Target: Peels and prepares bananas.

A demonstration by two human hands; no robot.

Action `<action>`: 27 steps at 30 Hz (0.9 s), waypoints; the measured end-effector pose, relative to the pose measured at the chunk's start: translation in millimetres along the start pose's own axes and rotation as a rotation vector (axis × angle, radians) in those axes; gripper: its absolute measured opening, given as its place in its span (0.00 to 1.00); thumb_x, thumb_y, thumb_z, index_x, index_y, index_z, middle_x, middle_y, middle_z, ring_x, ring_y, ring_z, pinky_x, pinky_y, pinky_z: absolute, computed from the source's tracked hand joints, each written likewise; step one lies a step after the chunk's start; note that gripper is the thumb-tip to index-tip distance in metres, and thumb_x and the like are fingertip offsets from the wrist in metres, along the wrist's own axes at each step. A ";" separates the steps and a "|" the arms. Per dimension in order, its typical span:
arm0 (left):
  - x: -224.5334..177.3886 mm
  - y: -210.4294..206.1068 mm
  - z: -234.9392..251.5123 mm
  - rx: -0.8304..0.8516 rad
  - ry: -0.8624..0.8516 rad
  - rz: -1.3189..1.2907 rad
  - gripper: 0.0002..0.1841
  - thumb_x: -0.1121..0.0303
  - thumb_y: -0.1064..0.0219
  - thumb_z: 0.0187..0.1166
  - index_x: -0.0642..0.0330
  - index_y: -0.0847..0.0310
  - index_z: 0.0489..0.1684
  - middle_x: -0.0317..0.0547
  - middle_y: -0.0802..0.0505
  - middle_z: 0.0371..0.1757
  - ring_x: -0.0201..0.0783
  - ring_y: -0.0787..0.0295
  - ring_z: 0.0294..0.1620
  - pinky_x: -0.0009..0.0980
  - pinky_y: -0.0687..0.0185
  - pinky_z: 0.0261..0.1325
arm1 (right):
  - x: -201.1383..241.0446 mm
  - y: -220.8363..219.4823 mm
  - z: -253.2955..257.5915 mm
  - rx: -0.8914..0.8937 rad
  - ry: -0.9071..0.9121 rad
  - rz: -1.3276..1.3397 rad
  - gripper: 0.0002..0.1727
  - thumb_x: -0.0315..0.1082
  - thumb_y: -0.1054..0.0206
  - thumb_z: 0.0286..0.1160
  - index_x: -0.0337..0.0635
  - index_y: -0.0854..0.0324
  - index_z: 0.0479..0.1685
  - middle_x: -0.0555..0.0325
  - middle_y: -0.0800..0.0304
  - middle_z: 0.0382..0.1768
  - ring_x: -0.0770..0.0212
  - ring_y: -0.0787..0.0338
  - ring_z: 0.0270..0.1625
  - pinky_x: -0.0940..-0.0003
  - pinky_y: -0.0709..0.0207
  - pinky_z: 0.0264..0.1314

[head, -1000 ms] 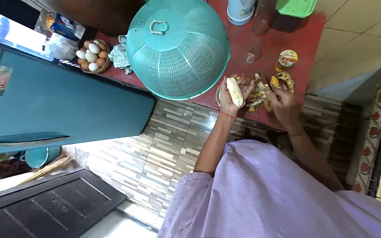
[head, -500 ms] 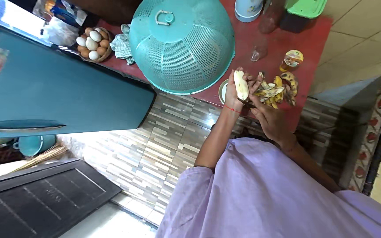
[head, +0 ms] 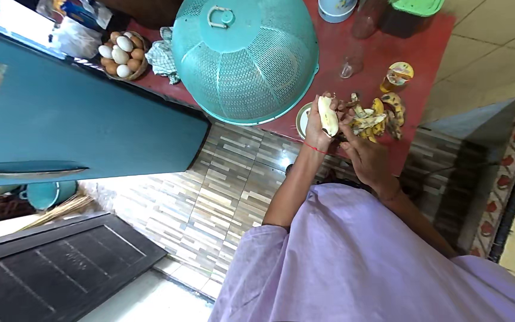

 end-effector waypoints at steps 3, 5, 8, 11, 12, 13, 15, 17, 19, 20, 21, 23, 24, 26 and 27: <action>0.9 -2.3 -4.0 0.011 -0.003 -0.019 0.27 0.47 0.64 0.92 0.48 0.24 0.30 0.36 0.17 0.21 0.34 0.16 0.24 0.28 0.15 0.33 | -1.5 -0.4 0.7 0.032 -0.024 0.008 0.26 0.43 0.48 0.93 0.41 0.22 0.80 0.44 0.07 0.31 0.43 0.10 0.28 0.45 0.20 0.31; 0.9 -1.9 -5.5 0.007 0.006 -0.012 0.26 0.46 0.64 0.92 0.48 0.23 0.32 0.37 0.17 0.22 0.35 0.15 0.25 0.28 0.15 0.34 | -2.0 -0.9 1.0 0.049 -0.035 0.010 0.26 0.44 0.49 0.94 0.41 0.23 0.82 0.44 0.08 0.29 0.43 0.11 0.27 0.44 0.20 0.32; 2.5 -2.2 -6.1 0.003 -0.002 0.014 0.25 0.48 0.64 0.92 0.48 0.24 0.33 0.36 0.17 0.23 0.32 0.17 0.24 0.25 0.18 0.30 | -3.7 -1.5 1.7 0.073 -0.053 0.020 0.28 0.45 0.52 0.94 0.42 0.26 0.84 0.45 0.09 0.27 0.44 0.12 0.24 0.45 0.22 0.27; 5.8 -5.2 -9.4 0.026 -0.002 0.022 0.25 0.49 0.65 0.92 0.48 0.24 0.32 0.35 0.16 0.23 0.31 0.16 0.25 0.24 0.18 0.30 | -4.3 -0.8 3.1 0.082 -0.071 0.051 0.28 0.44 0.53 0.94 0.42 0.29 0.87 0.45 0.09 0.28 0.45 0.12 0.23 0.45 0.22 0.25; 6.9 -6.8 -10.6 0.036 0.007 0.007 0.26 0.50 0.65 0.92 0.49 0.24 0.32 0.35 0.16 0.23 0.31 0.17 0.24 0.24 0.18 0.30 | -4.9 -1.0 3.1 0.085 -0.075 0.054 0.29 0.45 0.53 0.94 0.42 0.30 0.87 0.45 0.09 0.28 0.45 0.13 0.23 0.45 0.22 0.25; 7.9 -8.3 -11.9 0.042 0.015 -0.008 0.26 0.50 0.65 0.92 0.50 0.24 0.31 0.35 0.16 0.22 0.31 0.16 0.24 0.24 0.17 0.30 | -5.4 -1.6 3.1 0.084 -0.077 0.054 0.29 0.45 0.54 0.94 0.43 0.31 0.88 0.46 0.10 0.27 0.45 0.13 0.23 0.46 0.23 0.25; 9.5 -10.1 -13.6 0.060 0.019 -0.026 0.26 0.50 0.64 0.92 0.51 0.23 0.32 0.36 0.16 0.23 0.30 0.15 0.24 0.23 0.17 0.30 | -5.8 -1.8 3.7 0.081 -0.074 0.050 0.29 0.45 0.54 0.94 0.43 0.32 0.88 0.46 0.10 0.26 0.46 0.14 0.21 0.46 0.24 0.24; 10.5 -8.3 -13.3 0.090 0.021 -0.034 0.26 0.50 0.64 0.92 0.51 0.23 0.32 0.37 0.16 0.24 0.31 0.16 0.25 0.23 0.17 0.31 | -6.5 -1.7 4.4 0.080 -0.076 0.050 0.29 0.45 0.54 0.94 0.44 0.32 0.88 0.46 0.10 0.27 0.46 0.14 0.21 0.46 0.24 0.23; 11.4 -7.2 -13.0 0.092 0.032 -0.049 0.25 0.50 0.63 0.91 0.50 0.23 0.31 0.36 0.16 0.24 0.30 0.16 0.25 0.23 0.17 0.32 | -7.4 -2.5 4.3 0.078 -0.085 0.046 0.29 0.45 0.54 0.94 0.45 0.31 0.88 0.46 0.10 0.27 0.46 0.15 0.21 0.46 0.24 0.24; 11.7 -7.3 -13.0 0.082 0.027 -0.047 0.25 0.51 0.63 0.91 0.50 0.23 0.31 0.36 0.16 0.23 0.30 0.16 0.26 0.23 0.17 0.32 | -7.8 -2.9 4.1 0.068 -0.084 0.044 0.29 0.45 0.54 0.94 0.44 0.30 0.88 0.45 0.10 0.27 0.45 0.14 0.22 0.46 0.24 0.24; 11.9 -7.4 -12.9 0.074 0.021 -0.043 0.24 0.52 0.62 0.91 0.50 0.23 0.30 0.36 0.16 0.23 0.30 0.16 0.26 0.23 0.17 0.33 | -8.4 -3.3 3.8 0.054 -0.083 0.041 0.29 0.45 0.54 0.94 0.44 0.29 0.87 0.45 0.10 0.27 0.45 0.14 0.21 0.46 0.24 0.23; 12.4 -6.6 -12.7 0.070 0.013 -0.045 0.24 0.53 0.62 0.91 0.51 0.23 0.31 0.36 0.17 0.23 0.31 0.17 0.26 0.23 0.17 0.34 | -10.1 -4.7 3.5 0.030 -0.086 0.040 0.28 0.46 0.53 0.94 0.44 0.27 0.85 0.44 0.09 0.29 0.44 0.14 0.22 0.46 0.25 0.23; 13.4 -6.2 -13.6 0.067 0.013 -0.047 0.24 0.53 0.62 0.91 0.52 0.23 0.32 0.37 0.17 0.23 0.30 0.17 0.25 0.22 0.17 0.33 | -11.6 -5.5 3.5 0.026 -0.094 0.045 0.28 0.46 0.53 0.94 0.45 0.26 0.85 0.43 0.07 0.32 0.43 0.13 0.23 0.45 0.24 0.23; 16.9 -6.8 -15.6 0.038 0.032 -0.053 0.24 0.53 0.61 0.91 0.52 0.23 0.33 0.36 0.18 0.23 0.29 0.18 0.24 0.21 0.19 0.32 | -16.6 -6.0 4.2 0.039 -0.125 0.078 0.26 0.45 0.51 0.94 0.48 0.27 0.85 0.43 0.07 0.34 0.43 0.12 0.25 0.43 0.24 0.24; 18.4 -6.9 -16.6 0.012 0.037 -0.036 0.23 0.53 0.61 0.91 0.52 0.23 0.34 0.37 0.18 0.23 0.29 0.18 0.24 0.20 0.19 0.31 | -19.4 -5.9 5.0 0.072 -0.152 0.098 0.26 0.45 0.51 0.93 0.50 0.28 0.85 0.45 0.08 0.33 0.44 0.12 0.24 0.43 0.25 0.23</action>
Point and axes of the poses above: each hand's wrist, its own z-axis towards the middle knuckle, its own y-axis out of the back of the hand, x = y × z, the point moved 3 cm from there along z, towards the middle knuckle
